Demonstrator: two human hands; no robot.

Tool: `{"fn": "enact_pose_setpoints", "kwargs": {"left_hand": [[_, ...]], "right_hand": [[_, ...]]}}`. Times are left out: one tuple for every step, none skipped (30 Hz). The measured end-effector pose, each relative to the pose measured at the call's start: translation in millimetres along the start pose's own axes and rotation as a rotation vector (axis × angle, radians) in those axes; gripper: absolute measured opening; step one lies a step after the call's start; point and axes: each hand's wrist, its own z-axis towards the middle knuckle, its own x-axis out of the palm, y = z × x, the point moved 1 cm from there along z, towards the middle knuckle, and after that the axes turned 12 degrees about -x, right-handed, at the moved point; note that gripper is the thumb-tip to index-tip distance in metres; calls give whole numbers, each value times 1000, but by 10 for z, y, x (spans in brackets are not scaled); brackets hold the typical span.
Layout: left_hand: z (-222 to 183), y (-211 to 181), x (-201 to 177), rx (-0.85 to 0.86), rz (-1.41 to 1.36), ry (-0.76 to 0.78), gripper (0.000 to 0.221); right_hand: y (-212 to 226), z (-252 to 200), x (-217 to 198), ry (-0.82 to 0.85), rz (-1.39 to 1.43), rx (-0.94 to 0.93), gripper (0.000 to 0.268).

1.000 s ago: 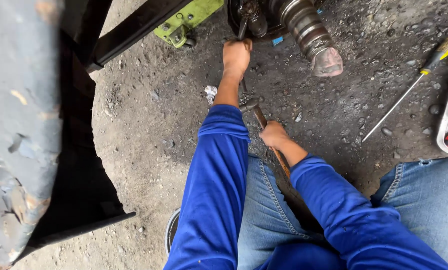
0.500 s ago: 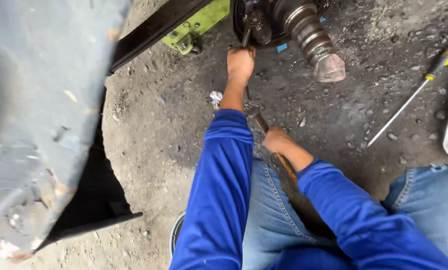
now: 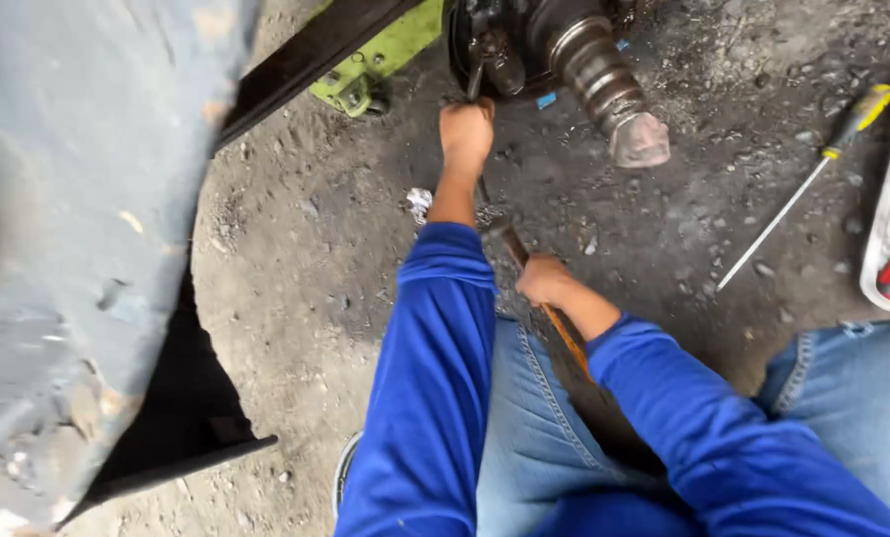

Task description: Repairing a vehicle's wheel hub assembly using a hammer, chisel, and lubricant spray

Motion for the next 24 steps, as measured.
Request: {"fn": "enact_pose_setpoints", "kwargs": {"left_hand": [[-77,-2,125,38,-2,-24,25],[-161,3,268,76,-3,-49,14],[-110,-42,217,66,2,-56,14],[-55,-80,167,27,-50,-35,17],[-117,-120,130,-10,-104,0,19],[-235,-51,149,-18,-99,7,19],[-192,-50,195,-103,-157,66,23],[-144,-51,246,-187,-215,125,27],[-39,-90,231,-180,-221,128,27],[57,-132,210,-44,-60,69,21],[-142,2,104,66,122,39,19],[-615,54,-41,46,139,70,19],[-378,-87,-125,57,99,-77,28],[-146,-232,-206,69,57,-224,39],[-155,-253,-190,77,42,-215,39],[-168,-238,-143,-183,-210,-92,35],[-107,-146,-122,-454,-448,18,34],[-4,-155,4,-456,-451,12,34],[-69,-102,83,-180,-232,-27,23],[-146,-47,165,98,-14,-60,15],[-154,-253,-264,97,-13,-64,15],[-162,-413,-674,-455,-518,158,24],[-227,-594,-1076,-1012,-1018,386,34],[-205,-657,-1206,-1015,-1018,383,34]], "right_hand": [[-103,-102,120,84,40,59,27],[-209,-191,252,167,82,117,30],[-129,-331,179,169,73,108,30],[-52,-471,107,151,147,166,30],[11,-674,121,141,230,231,31],[-28,-659,199,152,229,231,31],[-64,-574,181,147,221,167,22],[-101,-486,156,142,212,103,15],[51,-417,-153,136,216,110,15],[209,-346,-462,38,242,68,19],[418,-391,-570,-14,267,22,25],[356,-715,-252,26,272,24,25],[310,-735,-381,30,146,-99,31],[254,-748,-510,33,13,-216,40],[121,-658,-326,29,19,-198,40],[-27,-554,-123,48,61,-158,37],[-140,-378,25,70,91,-139,33],[-83,-369,-81,68,84,-142,33],[-8,-444,-65,92,83,-17,35],[71,-521,-49,115,78,108,42],[147,-597,-109,113,76,105,42],[220,-679,-168,137,126,148,33],[294,-784,-214,166,175,191,26],[290,-758,-229,168,171,189,26]]}}
